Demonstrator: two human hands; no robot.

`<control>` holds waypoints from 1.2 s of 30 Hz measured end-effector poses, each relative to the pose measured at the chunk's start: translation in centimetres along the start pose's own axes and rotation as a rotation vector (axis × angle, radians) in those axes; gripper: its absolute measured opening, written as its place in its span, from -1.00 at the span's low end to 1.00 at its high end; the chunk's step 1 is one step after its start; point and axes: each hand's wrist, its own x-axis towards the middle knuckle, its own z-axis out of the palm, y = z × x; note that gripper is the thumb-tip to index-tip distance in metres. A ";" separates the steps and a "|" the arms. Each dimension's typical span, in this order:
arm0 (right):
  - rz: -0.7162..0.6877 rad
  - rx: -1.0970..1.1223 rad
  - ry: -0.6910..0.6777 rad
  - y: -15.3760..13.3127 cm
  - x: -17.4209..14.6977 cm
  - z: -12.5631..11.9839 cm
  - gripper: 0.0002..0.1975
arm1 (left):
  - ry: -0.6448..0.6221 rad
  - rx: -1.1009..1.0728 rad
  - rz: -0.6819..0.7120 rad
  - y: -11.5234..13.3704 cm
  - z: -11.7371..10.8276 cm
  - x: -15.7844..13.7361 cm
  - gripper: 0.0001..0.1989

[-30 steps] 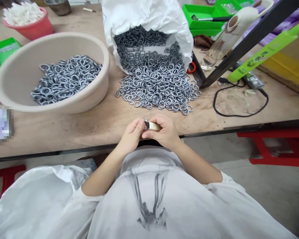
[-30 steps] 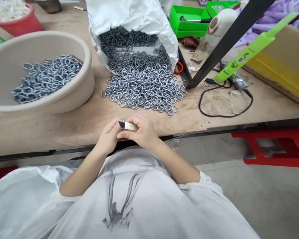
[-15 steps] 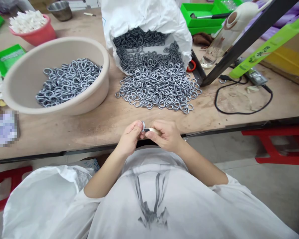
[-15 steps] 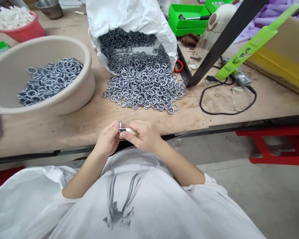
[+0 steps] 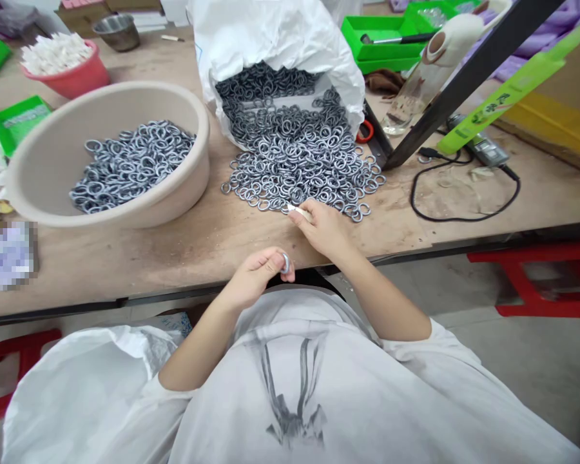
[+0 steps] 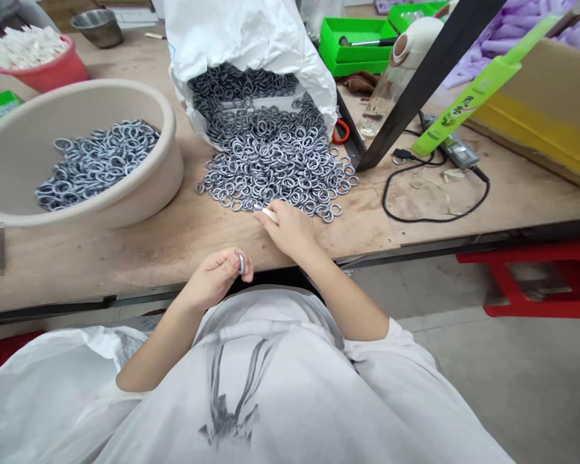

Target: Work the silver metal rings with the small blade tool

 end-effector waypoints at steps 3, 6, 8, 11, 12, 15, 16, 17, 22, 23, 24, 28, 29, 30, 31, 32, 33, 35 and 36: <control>0.025 -0.187 -0.004 -0.8 2.2 0.0 -0.62 | 0.163 -0.043 -0.026 0.1 -1.2 0.3 -0.66; 0.049 -0.332 -0.025 -1.5 3.8 0.3 -0.67 | 0.285 -0.094 -0.051 0.4 -2.2 0.5 -0.64; 0.039 -0.368 -0.033 -1.5 4.1 0.3 -0.74 | 0.349 -0.144 -0.058 0.7 -2.6 0.7 -0.62; 0.029 -0.348 -0.034 -1.2 3.8 0.1 -0.77 | 0.390 -0.236 -0.089 1.1 -2.9 1.1 -0.66; 0.042 -0.336 -0.021 -1.1 3.6 -0.1 -0.75 | 0.395 -0.261 -0.098 1.2 -2.8 1.3 -0.67; 0.098 -0.326 0.018 -0.9 3.1 -0.5 -0.69 | 0.407 -0.283 -0.112 1.2 -2.5 2.0 -0.68; 0.106 -0.336 0.016 -1.0 3.0 -0.5 -0.69 | 0.411 -0.272 -0.114 1.2 -2.4 2.2 -0.69; 0.107 -0.353 0.005 -1.0 2.9 -0.5 -0.70 | 0.416 -0.254 -0.113 1.2 -2.2 2.4 -0.70; 0.055 -0.381 -0.044 -0.7 2.6 -0.5 -0.69 | 0.467 -0.029 -0.019 0.6 -2.0 2.9 -0.76; 0.040 -0.344 -0.047 -0.4 2.6 -0.5 -0.68 | 0.475 0.030 0.006 0.4 -2.1 2.9 -0.78; 0.026 -0.283 -0.040 -0.1 2.6 -0.5 -0.67 | 0.479 0.090 0.031 0.3 -2.1 3.0 -0.79; 0.019 0.317 0.001 0.7 2.3 -0.5 -0.78 | 0.500 0.289 0.123 0.0 -2.1 3.5 -0.81; 0.031 0.528 -0.025 0.6 2.0 -0.5 -0.77 | 0.495 0.311 0.147 0.0 -2.0 3.7 -0.79; 0.047 0.728 -0.073 0.3 1.7 -0.5 -0.72 | 0.477 0.320 0.169 0.0 -1.9 3.8 -0.75; 0.067 0.896 -0.137 0.0 1.3 -0.5 -0.66 | 0.445 0.323 0.187 0.0 -1.8 3.9 -0.73; 0.090 1.023 -0.202 -0.5 0.8 -0.6 -0.61 | 0.406 0.326 0.198 0.0 -1.6 3.9 -0.70; 0.112 1.110 -0.255 -0.9 0.4 -0.6 -0.56 | 0.370 0.328 0.204 0.1 -1.5 3.9 -0.68; 0.147 1.188 -0.295 -1.8 -0.4 -0.5 -0.52 | 0.342 0.316 0.192 0.1 -1.2 3.7 -0.62; 0.152 1.197 -0.278 -2.1 -0.7 -0.5 -0.52 | 0.349 0.299 0.181 0.1 -1.2 3.6 -0.59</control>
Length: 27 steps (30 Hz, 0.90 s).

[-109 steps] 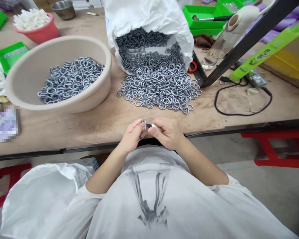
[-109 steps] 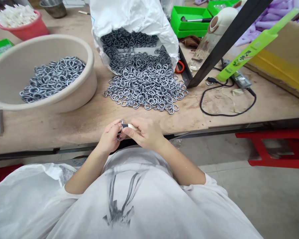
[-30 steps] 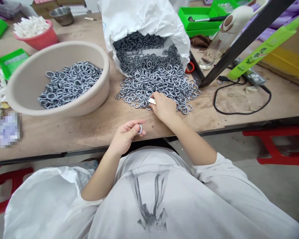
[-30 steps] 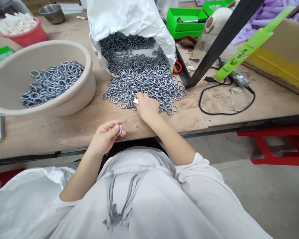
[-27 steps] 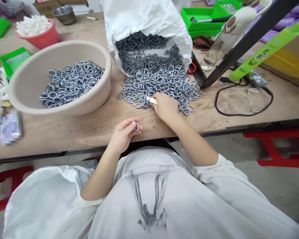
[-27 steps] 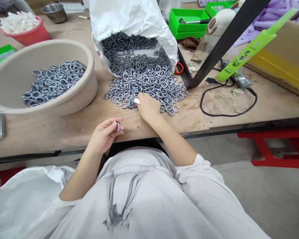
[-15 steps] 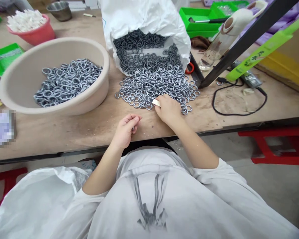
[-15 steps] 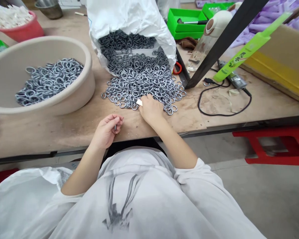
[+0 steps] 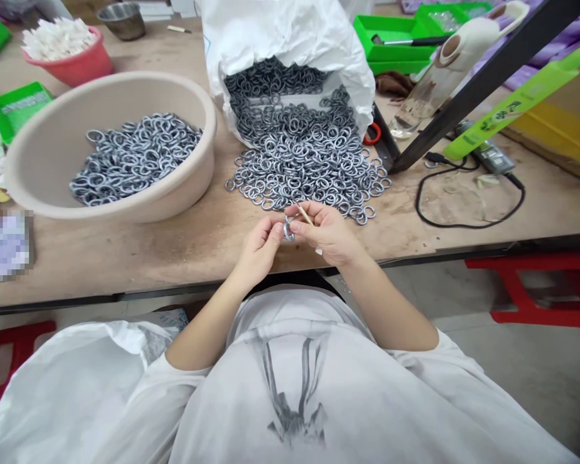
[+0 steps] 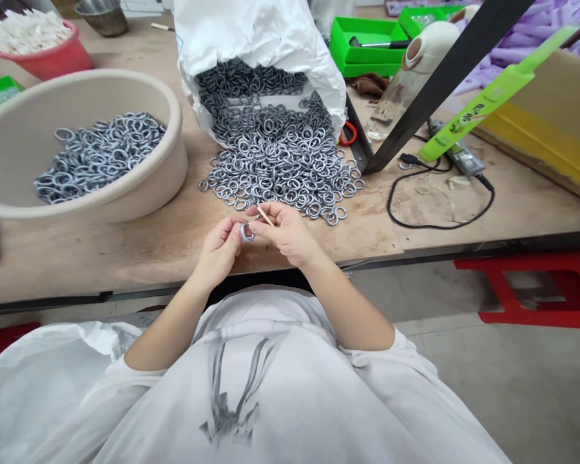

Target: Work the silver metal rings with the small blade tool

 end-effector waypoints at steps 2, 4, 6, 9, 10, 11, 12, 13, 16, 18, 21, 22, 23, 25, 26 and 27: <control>-0.056 -0.023 0.053 0.2 -0.3 0.4 -0.54 | 0.020 -0.037 -0.020 0.1 0.0 -0.3 -0.54; -0.119 -0.064 0.098 0.5 -0.4 0.6 -0.56 | 0.017 -0.046 -0.016 0.1 -0.1 -0.5 -0.53; -0.146 -0.086 0.125 0.8 -0.5 0.7 -0.58 | 0.013 -0.015 0.007 0.1 -0.2 -0.6 -0.55; -0.172 -0.074 0.176 1.2 -0.5 0.8 -0.60 | 0.046 0.037 0.020 0.2 -0.2 -0.6 -0.57; -0.187 -0.067 0.194 1.3 -0.5 0.8 -0.61 | 0.057 0.033 0.016 0.3 -0.1 -0.6 -0.57; -0.198 -0.063 0.208 1.4 -0.5 0.8 -0.61 | 0.064 0.011 0.006 0.3 -0.1 -0.5 -0.57; -0.204 -0.061 0.218 1.5 -0.6 0.8 -0.62 | 0.066 -0.023 -0.009 0.2 -0.1 -0.5 -0.57; -0.206 -0.062 0.224 1.6 -0.6 0.8 -0.62 | 0.065 -0.065 -0.025 0.2 0.0 -0.5 -0.58; -0.187 -0.082 0.218 1.6 -0.7 0.6 -0.62 | 0.070 -0.162 -0.064 0.0 0.1 -0.6 -0.63; -0.168 -0.090 0.180 1.4 -0.7 0.5 -0.63 | 0.084 -0.172 -0.065 -0.1 0.1 -0.8 -0.65; -0.120 -0.062 0.107 1.1 -0.6 0.4 -0.61 | 0.101 -0.084 -0.017 -0.2 0.0 -1.0 -0.67; -0.105 -0.044 0.095 1.0 -0.5 0.5 -0.60 | 0.095 -0.040 0.002 -0.3 -0.1 -1.1 -0.68; -0.092 -0.025 0.087 1.0 -0.4 0.6 -0.59 | 0.080 0.000 0.017 -0.3 -0.1 -1.2 -0.70; -0.065 0.007 0.074 1.1 -0.4 0.9 -0.56 | 0.028 0.026 0.032 -0.5 -0.2 -1.2 -0.69; -0.049 0.019 0.066 1.2 -0.3 1.0 -0.54 | -0.004 0.013 0.031 -0.6 -0.2 -1.2 -0.66; -0.033 0.028 0.057 1.3 -0.3 1.2 -0.53 | -0.036 -0.009 0.025 -0.6 -0.2 -1.1 -0.62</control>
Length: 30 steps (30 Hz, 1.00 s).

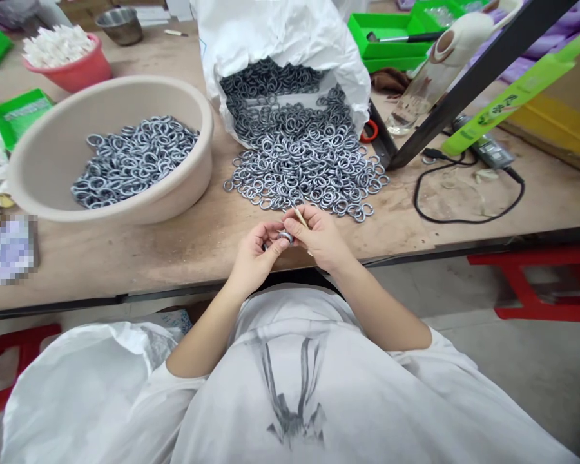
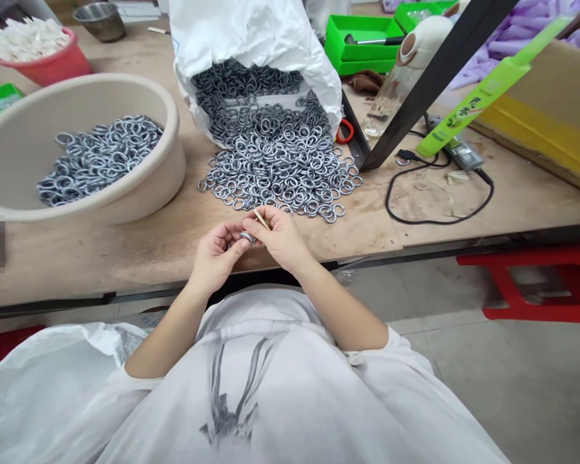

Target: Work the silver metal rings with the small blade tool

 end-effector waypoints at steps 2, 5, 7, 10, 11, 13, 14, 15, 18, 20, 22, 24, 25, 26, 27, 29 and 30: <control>0.028 0.009 -0.009 0.3 0.0 0.3 -0.51 | -0.056 -0.036 -0.022 -0.1 0.0 0.1 -0.58; 0.028 0.019 0.022 0.6 -0.2 0.5 -0.49 | -0.068 -0.032 -0.051 -0.1 -0.1 0.2 -0.69; -0.002 0.018 0.057 0.7 -0.3 0.5 -0.49 | -0.027 -0.052 -0.059 0.0 -0.3 0.2 -0.73; -0.037 -0.032 0.030 0.6 -0.6 0.4 -0.53 | 0.021 -0.147 -0.111 0.2 -0.5 0.2 -0.69; -0.044 -0.056 0.003 0.6 -0.7 0.4 -0.54 | 0.025 -0.183 -0.137 0.2 -0.5 0.2 -0.66; -0.069 -0.098 -0.028 0.7 -1.0 0.5 -0.54 | 0.033 -0.236 -0.178 0.4 -0.5 0.1 -0.62; -0.088 -0.111 -0.022 0.8 -1.1 0.6 -0.55 | 0.035 -0.258 -0.188 0.4 -0.4 0.1 -0.61; -0.112 -0.116 -0.005 0.9 -1.3 0.8 -0.55 | 0.030 -0.278 -0.193 0.4 -0.3 0.1 -0.60; -0.184 -0.107 0.062 1.4 -1.8 1.4 -0.58 | -0.004 -0.326 -0.205 0.4 0.2 -0.1 -0.59; -0.196 -0.098 0.077 1.5 -2.0 1.7 -0.59 | -0.022 -0.345 -0.209 0.3 0.5 -0.3 -0.58; -0.165 -0.080 0.057 1.5 -1.9 1.7 -0.58 | -0.042 -0.345 -0.207 0.3 0.6 -0.5 -0.57; -0.120 -0.053 0.016 1.3 -1.6 1.5 -0.55 | -0.093 -0.324 -0.195 0.4 0.5 -0.6 -0.57; -0.109 -0.047 0.000 1.1 -1.4 1.2 -0.54 | -0.124 -0.308 -0.184 0.5 0.3 -0.7 -0.57; -0.110 -0.058 -0.009 0.8 -1.2 0.9 -0.52 | -0.150 -0.290 -0.172 0.7 0.2 -0.7 -0.57; -0.123 -0.088 -0.011 0.5 -1.1 0.5 -0.51 | -0.167 -0.271 -0.160 0.8 -0.1 -0.7 -0.57; -0.185 -0.204 -0.026 -0.1 -1.3 -0.2 -0.48 | -0.174 -0.227 -0.142 1.1 -0.5 -0.7 -0.58; -0.226 -0.290 -0.046 -0.4 -1.5 -0.6 -0.47 | -0.172 -0.203 -0.135 1.3 -0.8 -0.7 -0.58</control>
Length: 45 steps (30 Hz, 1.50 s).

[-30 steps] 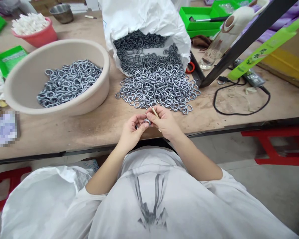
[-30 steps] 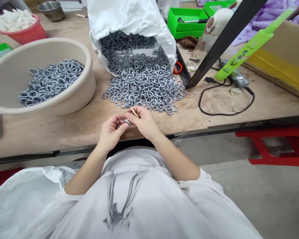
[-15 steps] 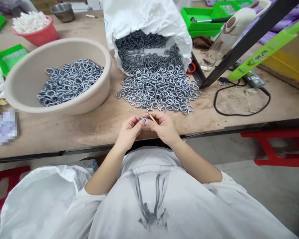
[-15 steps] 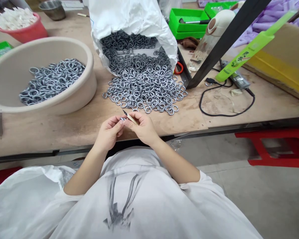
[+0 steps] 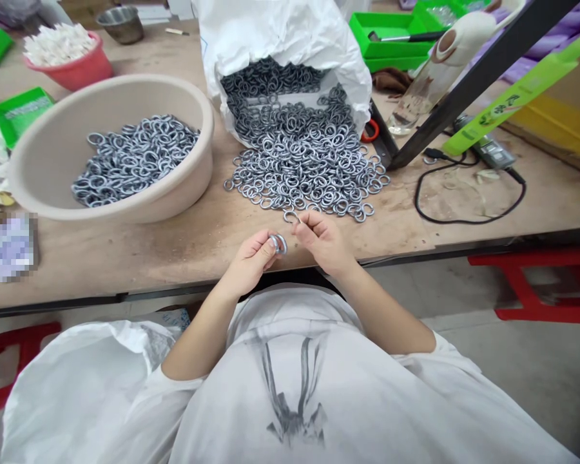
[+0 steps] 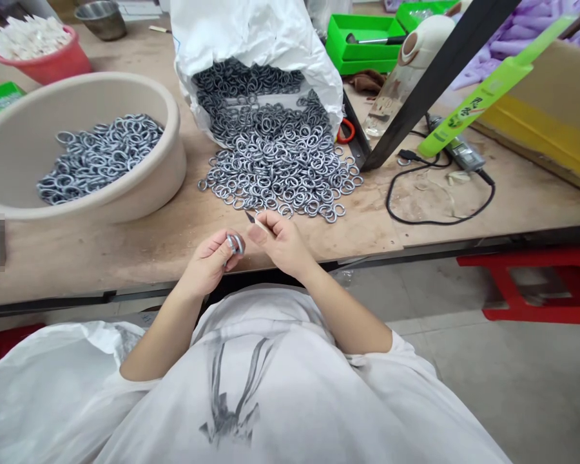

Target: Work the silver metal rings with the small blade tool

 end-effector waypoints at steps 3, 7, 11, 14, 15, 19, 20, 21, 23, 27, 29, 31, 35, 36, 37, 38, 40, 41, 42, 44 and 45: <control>-0.128 -0.308 -0.102 -0.8 -0.8 -0.9 -0.45 | -0.015 0.072 0.013 0.6 -0.5 -0.1 -0.57; -0.221 -0.549 -0.177 -1.6 -1.5 -1.1 -0.46 | -0.035 0.166 0.026 1.0 -0.9 -0.2 -0.58; -0.240 -0.570 -0.227 -2.0 -1.4 -1.0 -0.49 | -0.054 0.240 0.033 1.2 -1.1 -0.2 -0.59; -0.257 -0.576 -0.252 -1.9 -1.2 -1.3 -0.49 | -0.079 0.292 0.058 1.5 -1.2 -0.2 -0.59; -0.254 -0.582 -0.255 -1.7 -1.0 -1.4 -0.49 | -0.102 0.312 0.070 1.7 -1.2 -0.3 -0.59; -0.161 -0.550 -0.108 -0.5 -0.3 -2.2 -0.48 | -0.253 0.338 0.066 1.9 -0.8 -0.5 -0.59; -0.135 -0.508 -0.053 -0.2 -0.2 -2.2 -0.48 | -0.227 0.301 0.053 1.7 -0.7 -0.5 -0.60; -0.116 -0.451 -0.009 0.0 -0.2 -2.1 -0.50 | -0.162 0.250 0.040 1.5 -0.6 -0.4 -0.60; -0.100 -0.328 0.034 0.2 -0.6 -1.4 -0.58 | 0.005 0.148 0.016 1.0 -0.4 -0.2 -0.60; -0.102 -0.218 0.081 0.4 -1.3 0.7 -0.63 | 0.140 0.082 -0.013 0.2 -0.1 0.2 -0.57; -0.075 -0.203 0.126 0.6 -1.2 1.4 -0.68 | 0.180 0.060 -0.006 0.0 0.1 0.3 -0.58; -0.014 -0.161 0.165 0.8 -1.1 1.7 -0.64 | 0.258 0.006 -0.003 -0.1 0.4 0.4 -0.61; 0.105 -0.162 0.063 1.4 -0.9 2.0 -0.61 | 0.362 -0.296 -0.141 -0.2 1.1 0.8 -0.68; 0.116 -0.196 0.036 1.5 -0.8 2.1 -0.63 | 0.361 -0.381 -0.208 -0.1 1.2 0.9 -0.71; 0.118 -0.225 0.027 1.6 -0.8 2.1 -0.64 | 0.360 -0.452 -0.270 0.0 1.4 1.1 -0.74; 0.112 -0.242 0.039 1.6 -0.8 2.1 -0.66 | 0.366 -0.507 -0.318 0.1 1.5 1.1 -0.77; 0.070 -0.243 0.104 1.5 -0.6 1.9 -0.66 | 0.391 -0.559 -0.348 0.2 1.8 1.2 -0.82; 0.039 -0.248 0.130 1.3 -0.5 1.7 -0.67 | 0.391 -0.553 -0.331 0.2 1.9 1.1 -0.82; 0.002 -0.268 0.147 1.1 -0.4 1.5 -0.67 | 0.384 -0.528 -0.304 0.1 2.0 1.1 -0.80; -0.069 -0.339 0.141 0.6 -0.1 1.2 -0.71 | 0.356 -0.432 -0.238 0.0 2.2 0.8 -0.74; -0.098 -0.366 0.128 0.4 0.0 1.2 -0.73 | 0.335 -0.372 -0.208 -0.2 2.3 0.7 -0.70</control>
